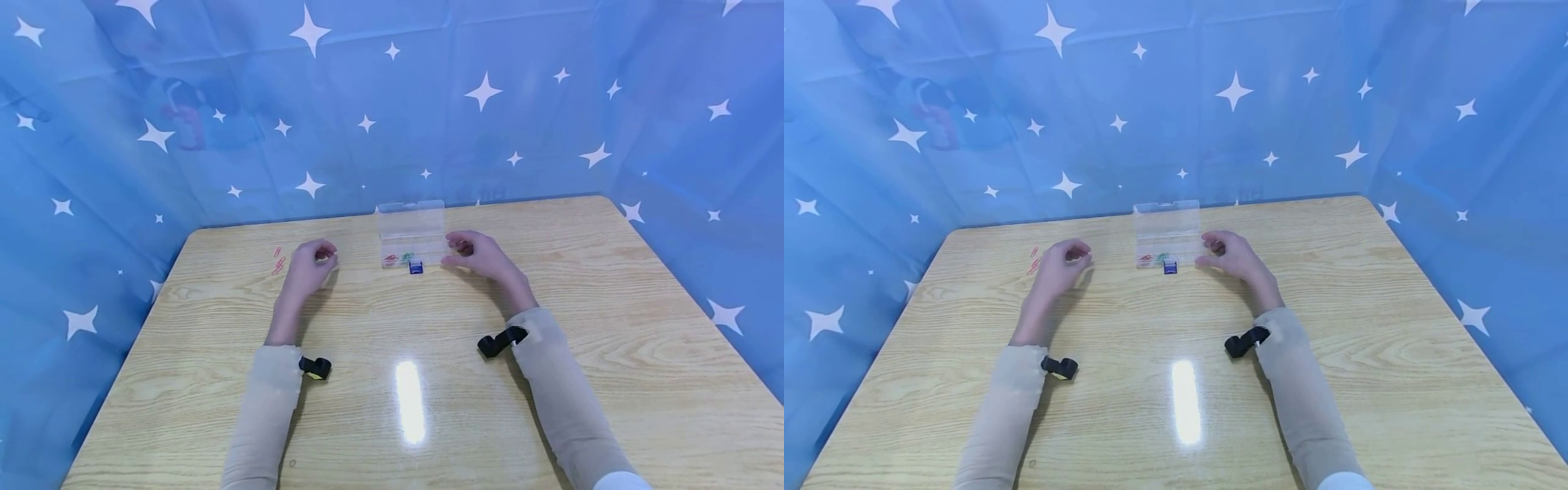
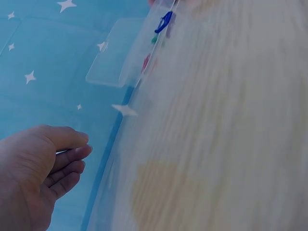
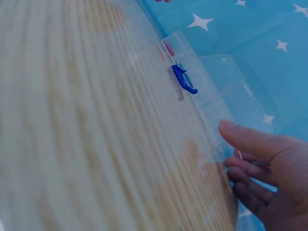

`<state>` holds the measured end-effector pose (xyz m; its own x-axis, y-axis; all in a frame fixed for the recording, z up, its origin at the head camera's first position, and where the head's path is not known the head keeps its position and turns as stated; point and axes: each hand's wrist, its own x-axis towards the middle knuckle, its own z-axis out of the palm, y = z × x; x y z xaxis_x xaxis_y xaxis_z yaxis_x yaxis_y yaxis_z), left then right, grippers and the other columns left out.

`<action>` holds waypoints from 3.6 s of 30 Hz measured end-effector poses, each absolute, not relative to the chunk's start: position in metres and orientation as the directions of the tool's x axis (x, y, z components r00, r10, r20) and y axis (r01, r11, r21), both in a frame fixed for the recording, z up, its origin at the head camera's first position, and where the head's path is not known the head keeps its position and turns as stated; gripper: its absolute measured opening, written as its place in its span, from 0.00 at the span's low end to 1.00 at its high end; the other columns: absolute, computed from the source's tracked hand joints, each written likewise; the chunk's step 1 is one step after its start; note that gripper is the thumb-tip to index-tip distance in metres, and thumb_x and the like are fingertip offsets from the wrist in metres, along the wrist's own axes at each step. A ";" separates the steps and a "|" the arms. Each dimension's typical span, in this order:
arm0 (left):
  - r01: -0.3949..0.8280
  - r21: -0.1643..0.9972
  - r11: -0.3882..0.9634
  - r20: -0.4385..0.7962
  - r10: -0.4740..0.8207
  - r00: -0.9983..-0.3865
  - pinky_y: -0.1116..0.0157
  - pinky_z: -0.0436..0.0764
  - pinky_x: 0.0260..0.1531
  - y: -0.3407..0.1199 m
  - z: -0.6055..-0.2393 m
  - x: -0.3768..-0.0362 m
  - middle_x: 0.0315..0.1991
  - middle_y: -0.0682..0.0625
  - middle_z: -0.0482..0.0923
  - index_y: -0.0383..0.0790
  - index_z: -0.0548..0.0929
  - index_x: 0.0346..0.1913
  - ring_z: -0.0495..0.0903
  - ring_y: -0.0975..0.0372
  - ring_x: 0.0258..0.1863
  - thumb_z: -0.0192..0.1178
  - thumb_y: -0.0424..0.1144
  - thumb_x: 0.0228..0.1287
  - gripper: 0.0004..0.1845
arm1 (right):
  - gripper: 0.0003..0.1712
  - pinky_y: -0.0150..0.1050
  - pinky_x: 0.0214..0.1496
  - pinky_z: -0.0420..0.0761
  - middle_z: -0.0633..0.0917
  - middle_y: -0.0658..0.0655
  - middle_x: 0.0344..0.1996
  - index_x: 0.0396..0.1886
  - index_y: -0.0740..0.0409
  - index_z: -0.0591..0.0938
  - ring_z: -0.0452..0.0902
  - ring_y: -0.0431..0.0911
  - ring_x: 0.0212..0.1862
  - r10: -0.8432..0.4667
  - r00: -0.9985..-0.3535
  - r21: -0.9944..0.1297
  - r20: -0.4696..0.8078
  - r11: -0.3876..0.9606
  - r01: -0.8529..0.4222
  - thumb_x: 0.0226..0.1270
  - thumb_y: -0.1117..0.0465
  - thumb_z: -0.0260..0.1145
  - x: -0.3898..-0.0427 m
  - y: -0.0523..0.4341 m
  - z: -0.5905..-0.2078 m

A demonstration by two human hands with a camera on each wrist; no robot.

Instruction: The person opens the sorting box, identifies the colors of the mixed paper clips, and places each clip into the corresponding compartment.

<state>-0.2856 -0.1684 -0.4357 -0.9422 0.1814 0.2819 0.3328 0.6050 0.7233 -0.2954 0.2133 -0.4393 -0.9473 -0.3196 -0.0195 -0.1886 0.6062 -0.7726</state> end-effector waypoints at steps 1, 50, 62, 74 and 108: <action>0.335 0.725 0.602 0.286 0.179 -0.941 0.52 0.80 0.49 -0.171 -0.435 -0.285 0.41 0.36 0.83 0.25 0.84 0.46 0.81 0.47 0.43 0.61 0.27 0.67 0.08 | 0.38 0.52 0.63 0.74 0.78 0.62 0.58 0.72 0.63 0.71 0.74 0.56 0.58 -0.318 -0.948 -0.772 -0.018 0.607 -0.189 0.68 0.53 0.72 -0.295 0.213 -0.439; 0.036 0.638 0.769 0.146 -0.075 -0.986 0.47 0.78 0.46 -0.260 -0.437 -0.257 0.43 0.32 0.80 0.25 0.84 0.47 0.78 0.43 0.44 0.59 0.29 0.71 0.09 | 0.39 0.52 0.64 0.73 0.78 0.64 0.58 0.71 0.64 0.71 0.74 0.57 0.59 -0.329 -0.944 -0.782 -0.008 0.590 -0.199 0.67 0.51 0.73 -0.297 0.215 -0.441; 0.013 0.635 0.772 0.110 -0.074 -0.991 0.50 0.80 0.43 -0.261 -0.439 -0.259 0.42 0.33 0.82 0.26 0.84 0.46 0.80 0.44 0.43 0.59 0.32 0.73 0.10 | 0.39 0.52 0.64 0.73 0.78 0.64 0.58 0.71 0.64 0.71 0.74 0.57 0.59 -0.330 -0.944 -0.785 -0.012 0.588 -0.196 0.67 0.52 0.73 -0.297 0.215 -0.440; 0.040 0.681 0.731 0.129 -0.066 -0.989 0.59 0.77 0.36 -0.251 -0.435 -0.261 0.41 0.35 0.82 0.27 0.83 0.46 0.79 0.49 0.39 0.61 0.35 0.73 0.11 | 0.38 0.52 0.64 0.73 0.78 0.64 0.58 0.71 0.64 0.71 0.74 0.57 0.59 -0.329 -0.944 -0.789 -0.013 0.583 -0.192 0.66 0.53 0.73 -0.296 0.214 -0.438; 0.189 0.797 0.573 0.172 0.085 -0.982 0.64 0.77 0.37 -0.179 -0.415 -0.276 0.40 0.39 0.84 0.31 0.85 0.45 0.80 0.54 0.37 0.61 0.35 0.72 0.09 | 0.40 0.53 0.64 0.73 0.78 0.64 0.59 0.72 0.64 0.71 0.74 0.57 0.59 -0.329 -0.944 -0.780 -0.015 0.595 -0.195 0.66 0.51 0.73 -0.296 0.216 -0.438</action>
